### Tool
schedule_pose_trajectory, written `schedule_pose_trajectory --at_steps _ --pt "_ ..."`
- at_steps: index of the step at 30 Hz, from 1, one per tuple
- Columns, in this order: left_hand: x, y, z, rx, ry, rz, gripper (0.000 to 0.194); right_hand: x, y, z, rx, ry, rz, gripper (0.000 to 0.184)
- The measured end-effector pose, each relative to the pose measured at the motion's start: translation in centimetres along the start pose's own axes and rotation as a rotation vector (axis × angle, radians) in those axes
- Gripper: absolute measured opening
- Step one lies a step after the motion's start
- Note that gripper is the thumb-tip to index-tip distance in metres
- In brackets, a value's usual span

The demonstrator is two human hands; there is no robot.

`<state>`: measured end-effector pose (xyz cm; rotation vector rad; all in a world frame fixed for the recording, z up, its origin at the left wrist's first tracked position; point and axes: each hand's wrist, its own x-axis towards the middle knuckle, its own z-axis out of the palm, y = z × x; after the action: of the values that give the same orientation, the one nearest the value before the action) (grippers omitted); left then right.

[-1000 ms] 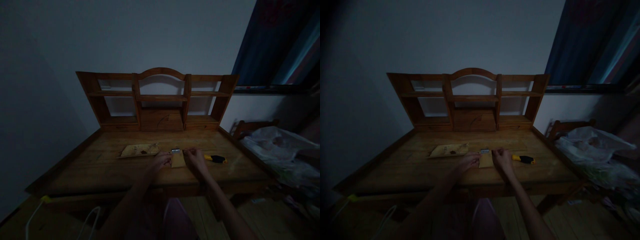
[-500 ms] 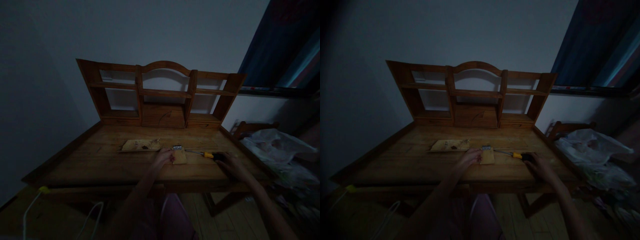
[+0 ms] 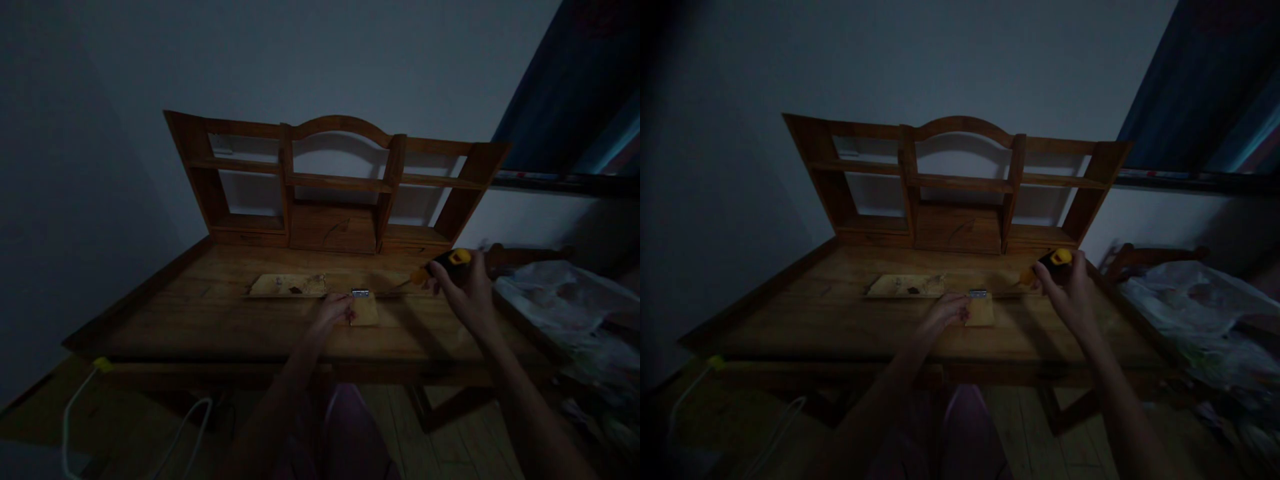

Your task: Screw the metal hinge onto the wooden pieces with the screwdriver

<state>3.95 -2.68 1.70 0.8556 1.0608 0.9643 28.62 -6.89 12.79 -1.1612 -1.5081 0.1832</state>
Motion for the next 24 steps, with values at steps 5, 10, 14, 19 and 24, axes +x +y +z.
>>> schedule_pose_trajectory --at_steps 5,10,14,19,24 --pt "0.1 -0.2 0.1 -0.001 0.001 0.019 0.017 -0.1 -2.6 4.5 0.135 -0.136 -0.044 0.055" --pt "0.4 -0.3 0.2 0.000 0.008 0.019 0.018 -0.6 -3.2 6.4 0.058 -0.196 -0.078 0.047" --pt "0.4 -0.3 0.3 -0.008 -0.002 0.026 0.019 -0.7 -3.0 6.5 0.025 -0.173 -0.075 0.045" --pt "0.2 -0.2 0.2 -0.020 -0.019 0.043 0.019 -0.6 -2.8 6.1 0.028 -0.131 -0.069 0.045" --pt "0.3 -0.3 0.2 -0.014 -0.014 0.045 0.015 -0.6 -2.8 6.1 0.030 -0.162 -0.069 0.046"
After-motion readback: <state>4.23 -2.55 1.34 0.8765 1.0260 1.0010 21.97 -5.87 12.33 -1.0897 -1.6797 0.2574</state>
